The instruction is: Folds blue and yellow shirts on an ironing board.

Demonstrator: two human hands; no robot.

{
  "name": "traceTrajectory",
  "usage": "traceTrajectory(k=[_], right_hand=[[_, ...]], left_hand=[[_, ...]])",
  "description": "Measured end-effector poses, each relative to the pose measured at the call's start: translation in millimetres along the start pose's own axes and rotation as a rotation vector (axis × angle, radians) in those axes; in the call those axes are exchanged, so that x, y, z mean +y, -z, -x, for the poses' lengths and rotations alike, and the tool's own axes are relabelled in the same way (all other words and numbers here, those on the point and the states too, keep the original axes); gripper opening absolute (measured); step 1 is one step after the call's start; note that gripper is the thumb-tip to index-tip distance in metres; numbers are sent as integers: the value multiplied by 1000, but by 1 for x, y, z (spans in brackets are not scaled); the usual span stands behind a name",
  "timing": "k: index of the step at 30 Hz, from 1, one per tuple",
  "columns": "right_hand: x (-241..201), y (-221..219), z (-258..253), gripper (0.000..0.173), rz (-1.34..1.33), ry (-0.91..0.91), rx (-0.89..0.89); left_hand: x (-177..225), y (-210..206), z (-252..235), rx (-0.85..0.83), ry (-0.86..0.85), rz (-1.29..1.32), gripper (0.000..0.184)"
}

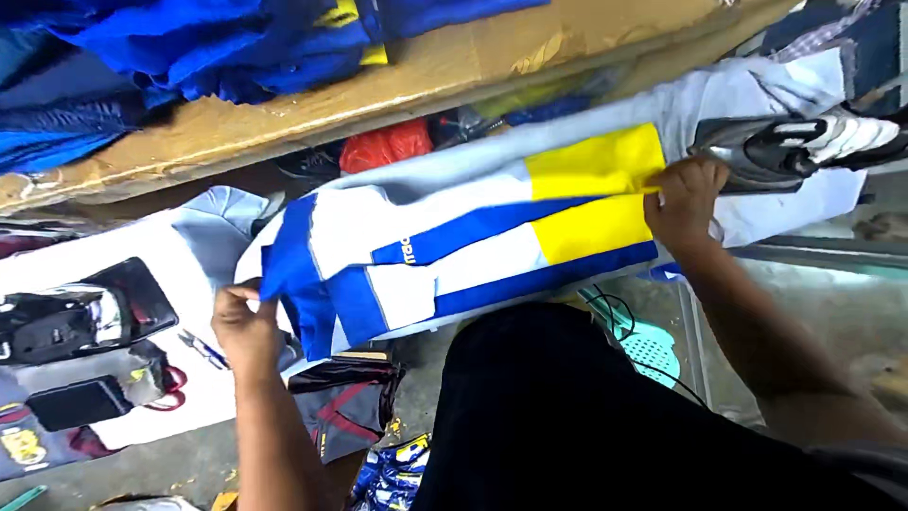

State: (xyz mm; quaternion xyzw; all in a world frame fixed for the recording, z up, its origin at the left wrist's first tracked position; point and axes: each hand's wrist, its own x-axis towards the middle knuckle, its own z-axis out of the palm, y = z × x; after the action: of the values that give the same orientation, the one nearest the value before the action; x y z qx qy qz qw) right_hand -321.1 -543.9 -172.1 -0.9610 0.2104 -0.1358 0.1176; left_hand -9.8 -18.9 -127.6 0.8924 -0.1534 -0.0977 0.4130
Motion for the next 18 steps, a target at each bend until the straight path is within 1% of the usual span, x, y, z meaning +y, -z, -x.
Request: traceTrajectory(k=[2, 3, 5, 7, 8, 10, 11, 12, 14, 16, 18], right_hand=[[5, -21, 41, 21, 44, -22, -24], [7, -33, 53, 21, 43, -34, -56], [11, -51, 65, 21, 32, -61, -101], [9, -58, 65, 20, 45, -83, -107], [8, -60, 65, 20, 54, -90, -103], [6, -59, 65, 20, 62, -114, -103], [4, -59, 65, 21, 57, -137, -109], [2, -59, 66, 22, 48, -162, -108], [0, -56, 68, 22, 22, -209, -72], [-5, -50, 67, 22, -1, -295, -55], [-17, -34, 59, 25, -68, -482, -158]], left_hand=[[-24, -16, 28, -53, -71, -202, 16], [-36, -24, 34, -78, -115, -297, 13], [-46, -37, 38, -92, -149, -424, 12], [-41, -37, 35, -120, -94, -454, 16], [-35, -33, 34, -157, -44, -446, 23], [-29, -27, 30, -237, 20, -443, 45], [-27, -25, 27, -268, 40, -451, 53], [-25, -26, 23, -284, 53, -463, 56], [-16, -32, 15, -297, 89, -505, 57], [-5, -42, 7, -303, 117, -566, 56], [3, -51, 1, -325, 164, -609, 52]])
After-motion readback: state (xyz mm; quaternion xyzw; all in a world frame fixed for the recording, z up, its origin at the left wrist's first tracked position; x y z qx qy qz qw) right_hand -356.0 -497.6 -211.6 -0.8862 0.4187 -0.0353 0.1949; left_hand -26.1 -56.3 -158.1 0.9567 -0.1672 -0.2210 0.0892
